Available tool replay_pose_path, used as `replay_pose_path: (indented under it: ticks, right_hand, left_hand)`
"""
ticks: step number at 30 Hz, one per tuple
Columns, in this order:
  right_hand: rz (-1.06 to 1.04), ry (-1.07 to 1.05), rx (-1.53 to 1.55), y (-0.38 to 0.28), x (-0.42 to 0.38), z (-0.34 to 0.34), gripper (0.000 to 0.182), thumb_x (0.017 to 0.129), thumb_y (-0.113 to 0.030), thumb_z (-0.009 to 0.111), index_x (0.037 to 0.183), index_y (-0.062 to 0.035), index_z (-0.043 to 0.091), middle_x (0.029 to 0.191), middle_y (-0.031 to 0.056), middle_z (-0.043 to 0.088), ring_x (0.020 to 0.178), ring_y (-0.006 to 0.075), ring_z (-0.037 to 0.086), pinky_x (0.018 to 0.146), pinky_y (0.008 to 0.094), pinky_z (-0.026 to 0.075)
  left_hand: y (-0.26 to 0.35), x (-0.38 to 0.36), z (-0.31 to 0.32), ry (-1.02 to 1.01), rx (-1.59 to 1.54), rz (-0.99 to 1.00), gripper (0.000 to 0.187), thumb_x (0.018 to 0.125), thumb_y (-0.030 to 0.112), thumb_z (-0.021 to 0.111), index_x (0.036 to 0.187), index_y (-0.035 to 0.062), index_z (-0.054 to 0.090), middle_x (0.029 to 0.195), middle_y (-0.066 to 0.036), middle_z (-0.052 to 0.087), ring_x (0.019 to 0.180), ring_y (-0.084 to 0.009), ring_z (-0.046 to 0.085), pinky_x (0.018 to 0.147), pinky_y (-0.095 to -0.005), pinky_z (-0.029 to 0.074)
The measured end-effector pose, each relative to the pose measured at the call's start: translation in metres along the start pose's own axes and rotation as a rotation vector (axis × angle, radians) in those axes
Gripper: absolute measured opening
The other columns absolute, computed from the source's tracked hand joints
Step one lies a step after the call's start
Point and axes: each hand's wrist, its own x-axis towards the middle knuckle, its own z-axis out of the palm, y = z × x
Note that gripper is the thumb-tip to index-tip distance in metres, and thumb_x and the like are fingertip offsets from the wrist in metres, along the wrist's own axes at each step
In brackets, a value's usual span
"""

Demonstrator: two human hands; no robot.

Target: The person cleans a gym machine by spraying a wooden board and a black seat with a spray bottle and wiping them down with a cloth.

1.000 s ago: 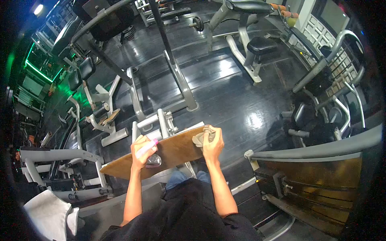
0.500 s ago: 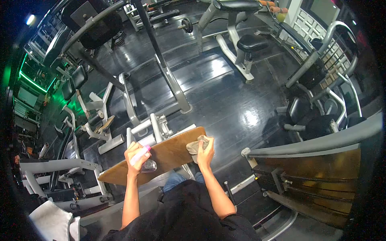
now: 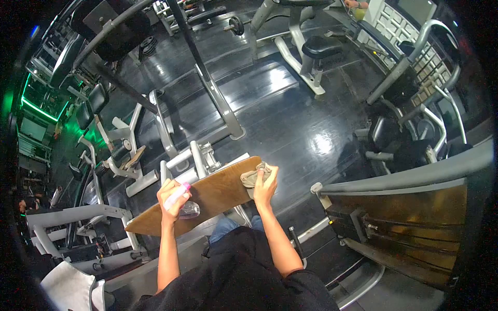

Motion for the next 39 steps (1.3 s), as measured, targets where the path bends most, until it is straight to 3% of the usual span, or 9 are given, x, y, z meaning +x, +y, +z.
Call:
replay_pose_path:
  ticks: [5, 11, 15, 19, 25, 31, 35, 37, 39]
  right_hand:
    - [0.131, 0.024, -0.067, 0.053, -0.023, 0.004, 0.022, 0.098, -0.022, 0.054, 0.108, -0.0027, 0.05, 0.097, 0.017, 0.066, 0.093, 0.0294, 0.063, 0.083, 0.0403, 0.047]
    - [0.235, 0.036, 0.11, -0.012, -0.013, 0.009, 0.023, 0.098, -0.021, 0.055, 0.11, -0.0021, 0.049, 0.097, 0.017, 0.066, 0.092, 0.0289, 0.063, 0.084, 0.0407, 0.047]
    - [0.061, -0.014, 0.048, -0.033, -0.021, 0.013, 0.021, 0.096, -0.014, 0.058, 0.11, -0.0012, 0.05, 0.097, 0.0181, 0.065, 0.091, 0.0312, 0.064, 0.082, 0.0407, 0.048]
    - [-0.142, -0.202, -0.08, -0.005, -0.048, 0.012, 0.023, 0.089, -0.01, 0.063, 0.108, -0.0012, 0.053, 0.102, 0.0206, 0.063, 0.094, 0.0414, 0.062, 0.081, 0.0449, 0.049]
    - [0.198, 0.115, -0.138, 0.025, -0.027, 0.008, 0.024, 0.097, -0.024, 0.054, 0.11, -0.0027, 0.052, 0.104, 0.0206, 0.065, 0.099, 0.0359, 0.063, 0.088, 0.0436, 0.046]
    - [0.139, 0.212, 0.005, -0.018, -0.021, 0.025, 0.024, 0.097, -0.023, 0.055, 0.109, -0.0028, 0.052, 0.1, 0.0186, 0.066, 0.096, 0.0309, 0.063, 0.087, 0.0424, 0.046]
    - [0.009, 0.058, -0.038, -0.036, -0.072, 0.043, 0.022, 0.096, -0.016, 0.057, 0.111, -0.0004, 0.052, 0.1, 0.02, 0.066, 0.095, 0.0343, 0.064, 0.085, 0.0417, 0.048]
    - [-0.009, -0.104, -0.053, -0.037, -0.098, 0.044, 0.021, 0.095, -0.013, 0.056, 0.11, 0.0004, 0.052, 0.101, 0.0208, 0.066, 0.096, 0.036, 0.064, 0.085, 0.0416, 0.048]
    - [-0.001, -0.139, -0.078, -0.024, -0.105, 0.045, 0.02, 0.095, -0.013, 0.055, 0.109, -0.0001, 0.052, 0.101, 0.0211, 0.066, 0.098, 0.0367, 0.064, 0.086, 0.0414, 0.048]
  left_hand:
    - [-0.005, 0.001, 0.0, 0.01, -0.031, 0.065, 0.017, 0.072, 0.023, 0.07, 0.072, 0.0056, 0.07, 0.067, -0.007, 0.06, 0.064, -0.0246, 0.05, 0.06, -0.0354, 0.039]
    - [-0.002, -0.002, 0.0, -0.016, -0.018, -0.031, 0.03, 0.071, 0.032, 0.065, 0.069, 0.0024, 0.07, 0.068, -0.007, 0.059, 0.069, -0.0223, 0.049, 0.064, -0.0345, 0.038]
    - [-0.001, -0.001, -0.002, -0.037, -0.028, -0.045, 0.031, 0.071, 0.032, 0.065, 0.069, 0.002, 0.07, 0.068, -0.007, 0.059, 0.07, -0.0219, 0.05, 0.065, -0.0348, 0.038]
    - [-0.002, 0.0, -0.004, -0.045, -0.084, -0.016, 0.024, 0.073, 0.028, 0.069, 0.071, 0.0041, 0.069, 0.069, -0.007, 0.059, 0.069, -0.0247, 0.05, 0.065, -0.035, 0.039]
    - [-0.014, -0.004, -0.02, -0.105, -0.325, -0.036, 0.033, 0.074, 0.035, 0.065, 0.072, 0.0022, 0.069, 0.077, -0.009, 0.062, 0.074, -0.0232, 0.051, 0.068, -0.0356, 0.039]
    - [-0.01, -0.022, -0.043, -0.163, -0.532, -0.343, 0.039, 0.074, 0.035, 0.066, 0.077, -0.004, 0.068, 0.096, -0.013, 0.06, 0.079, -0.0204, 0.057, 0.071, -0.0337, 0.045]
    - [-0.005, -0.024, -0.06, -0.194, -0.496, -0.302, 0.04, 0.075, 0.034, 0.067, 0.082, -0.0058, 0.068, 0.102, -0.014, 0.059, 0.075, -0.0199, 0.06, 0.07, -0.0331, 0.047]
    - [-0.011, -0.028, -0.069, -0.222, -0.46, -0.325, 0.041, 0.074, 0.037, 0.066, 0.076, -0.0034, 0.069, 0.102, -0.013, 0.059, 0.085, -0.0219, 0.057, 0.076, -0.0348, 0.046]
    - [-0.024, -0.033, -0.078, -0.26, -0.255, -0.146, 0.042, 0.073, 0.042, 0.066, 0.072, -0.0007, 0.069, 0.103, -0.012, 0.059, 0.094, -0.024, 0.052, 0.083, -0.0367, 0.043]
